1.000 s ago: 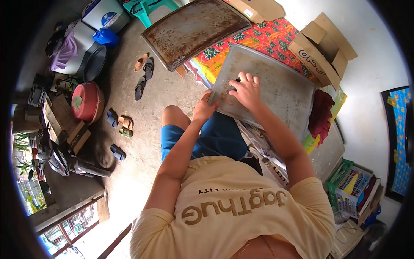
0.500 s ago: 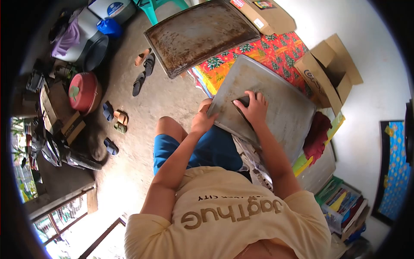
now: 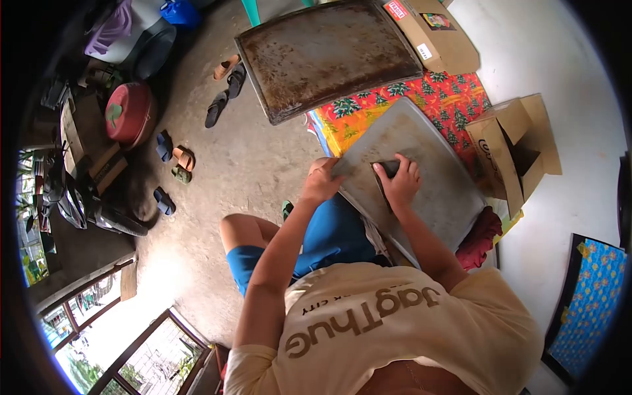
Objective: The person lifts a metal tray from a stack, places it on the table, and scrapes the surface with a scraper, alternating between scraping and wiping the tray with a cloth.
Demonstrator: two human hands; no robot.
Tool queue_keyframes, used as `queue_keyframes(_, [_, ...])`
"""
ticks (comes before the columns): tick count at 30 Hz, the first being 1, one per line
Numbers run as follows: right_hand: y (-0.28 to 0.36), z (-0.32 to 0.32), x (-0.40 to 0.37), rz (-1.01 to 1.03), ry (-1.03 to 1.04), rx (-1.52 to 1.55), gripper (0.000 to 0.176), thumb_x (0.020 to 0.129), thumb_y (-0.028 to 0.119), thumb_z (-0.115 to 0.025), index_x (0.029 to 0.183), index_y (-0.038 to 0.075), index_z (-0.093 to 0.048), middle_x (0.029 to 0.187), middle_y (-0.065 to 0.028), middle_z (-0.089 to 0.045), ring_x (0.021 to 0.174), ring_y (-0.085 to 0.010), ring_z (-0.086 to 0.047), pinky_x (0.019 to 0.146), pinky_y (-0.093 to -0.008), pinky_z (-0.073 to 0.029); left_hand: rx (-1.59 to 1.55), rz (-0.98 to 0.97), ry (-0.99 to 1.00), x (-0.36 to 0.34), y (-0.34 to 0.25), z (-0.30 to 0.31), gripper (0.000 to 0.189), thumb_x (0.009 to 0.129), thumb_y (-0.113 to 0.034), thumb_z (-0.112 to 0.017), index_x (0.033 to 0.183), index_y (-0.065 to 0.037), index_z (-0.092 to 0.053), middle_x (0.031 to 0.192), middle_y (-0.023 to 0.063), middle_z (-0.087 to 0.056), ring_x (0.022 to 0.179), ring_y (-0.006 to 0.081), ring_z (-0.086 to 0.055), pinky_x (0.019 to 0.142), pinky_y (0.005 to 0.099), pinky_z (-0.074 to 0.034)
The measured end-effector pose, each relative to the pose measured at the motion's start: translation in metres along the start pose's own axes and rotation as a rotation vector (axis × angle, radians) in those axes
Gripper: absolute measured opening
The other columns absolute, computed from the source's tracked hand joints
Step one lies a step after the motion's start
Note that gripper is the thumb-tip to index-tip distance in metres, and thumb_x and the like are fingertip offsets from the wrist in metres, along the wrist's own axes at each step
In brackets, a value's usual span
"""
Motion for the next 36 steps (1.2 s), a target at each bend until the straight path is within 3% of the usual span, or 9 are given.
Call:
queue_keyframes(4, [0.005, 0.004, 0.0, -0.007, 0.02, -0.037, 0.065, 0.075, 0.067, -0.071, 0.118, 0.018, -0.062, 0.104, -0.0075, -0.058, 0.103, -0.0295, -0.057, 0.083, -0.0456, -0.043, 0.035, -0.131, -0.047, 0.0, -0.001, 0.001, 0.055, 0.081, -0.021, -0.075, 0.13, -0.002, -0.058, 0.124, 0.0215, -0.061, 0.125, 0.0344, -0.054, 0.105, 0.0393, -0.043])
queue_keyframes(7, [0.008, 0.008, -0.002, -0.008, 0.02, -0.021, 0.062, 0.078, 0.063, -0.071, 0.119, 0.017, -0.061, 0.104, -0.0081, -0.058, 0.104, -0.0314, -0.057, 0.086, -0.0471, -0.042, -0.051, -0.068, -0.055, -0.004, -0.004, 0.001, 0.056, 0.08, -0.024, -0.074, 0.131, -0.006, -0.058, 0.117, 0.0217, -0.066, 0.113, 0.0375, -0.06, 0.099, 0.0426, -0.046])
queue_keyframes(10, [0.006, 0.009, -0.004, -0.005, 0.01, -0.025, 0.062, 0.078, 0.063, -0.072, 0.119, 0.018, -0.061, 0.105, -0.0083, -0.058, 0.105, -0.0314, -0.057, 0.086, -0.0468, -0.043, -0.004, -0.152, -0.078, 0.007, 0.014, -0.01, 0.056, 0.081, -0.025, -0.073, 0.132, -0.006, -0.057, 0.115, 0.0235, -0.067, 0.109, 0.0379, -0.063, 0.095, 0.0438, -0.048])
queue_keyframes(16, [0.001, 0.003, -0.009, 0.036, -0.124, 0.006, 0.062, 0.076, 0.068, -0.069, 0.111, 0.018, -0.062, 0.101, -0.0073, -0.058, 0.099, -0.0289, -0.057, 0.08, -0.0457, -0.041, -0.126, 0.095, 0.139, -0.006, -0.032, 0.016, 0.062, 0.081, -0.027, -0.073, 0.137, -0.01, -0.051, 0.113, 0.0253, -0.067, 0.109, 0.0395, -0.065, 0.091, 0.0456, -0.051])
queue_keyframes(17, [0.001, 0.003, -0.01, 0.034, -0.134, 0.004, 0.062, 0.075, 0.068, -0.069, 0.111, 0.018, -0.063, 0.101, -0.0072, -0.058, 0.099, -0.029, -0.056, 0.08, -0.0459, -0.041, 0.028, -0.004, 0.092, 0.008, -0.003, 0.0, 0.067, 0.082, -0.031, -0.072, 0.141, -0.015, -0.045, 0.113, 0.0246, -0.068, 0.108, 0.0403, -0.065, 0.09, 0.0466, -0.051])
queue_keyframes(20, [-0.001, -0.001, -0.011, 0.003, -0.138, 0.007, 0.062, 0.073, 0.07, -0.07, 0.108, 0.02, -0.063, 0.101, -0.007, -0.058, 0.1, -0.029, -0.056, 0.081, -0.0474, -0.04, 0.158, 0.029, 0.078, 0.008, -0.002, 0.001, 0.068, 0.084, -0.035, -0.071, 0.142, -0.019, -0.041, 0.113, 0.0239, -0.068, 0.108, 0.0416, -0.065, 0.091, 0.0487, -0.05])
queue_keyframes(30, [0.001, 0.001, -0.013, -0.004, -0.201, 0.043, 0.06, 0.07, 0.07, -0.072, 0.102, 0.02, -0.064, 0.099, -0.0065, -0.058, 0.099, -0.029, -0.056, 0.081, -0.0474, -0.04, 0.068, -0.002, 0.051, 0.003, -0.003, 0.002, 0.07, 0.085, -0.037, -0.069, 0.145, -0.022, -0.037, 0.12, 0.0255, -0.066, 0.112, 0.044, -0.062, 0.093, 0.0489, -0.049])
queue_keyframes(34, [0.002, 0.005, -0.013, -0.019, -0.175, 0.049, 0.06, 0.07, 0.069, -0.073, 0.102, 0.019, -0.063, 0.099, -0.007, -0.058, 0.099, -0.0282, -0.057, 0.082, -0.0474, -0.04, -0.031, -0.16, 0.015, 0.004, -0.003, -0.001, 0.074, 0.085, -0.03, -0.071, 0.152, -0.024, -0.038, 0.136, 0.0207, -0.059, 0.127, 0.035, -0.057, 0.102, 0.0418, -0.046])
queue_keyframes(36, [0.002, 0.007, -0.013, -0.026, -0.184, 0.056, 0.06, 0.07, 0.068, -0.074, 0.102, 0.019, -0.063, 0.099, -0.0068, -0.058, 0.099, -0.028, -0.056, 0.083, -0.0473, -0.04, -0.073, -0.143, 0.04, 0.009, -0.001, -0.001, 0.072, 0.084, -0.019, -0.072, 0.15, -0.016, -0.043, 0.137, 0.0187, -0.059, 0.126, 0.0273, -0.057, 0.103, 0.0372, -0.046])
Point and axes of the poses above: each hand's wrist, its own x-axis towards the middle knuckle, its own z-axis out of the back of the hand, y = z × x, the point moved 3 cm from there along x, towards the middle knuckle
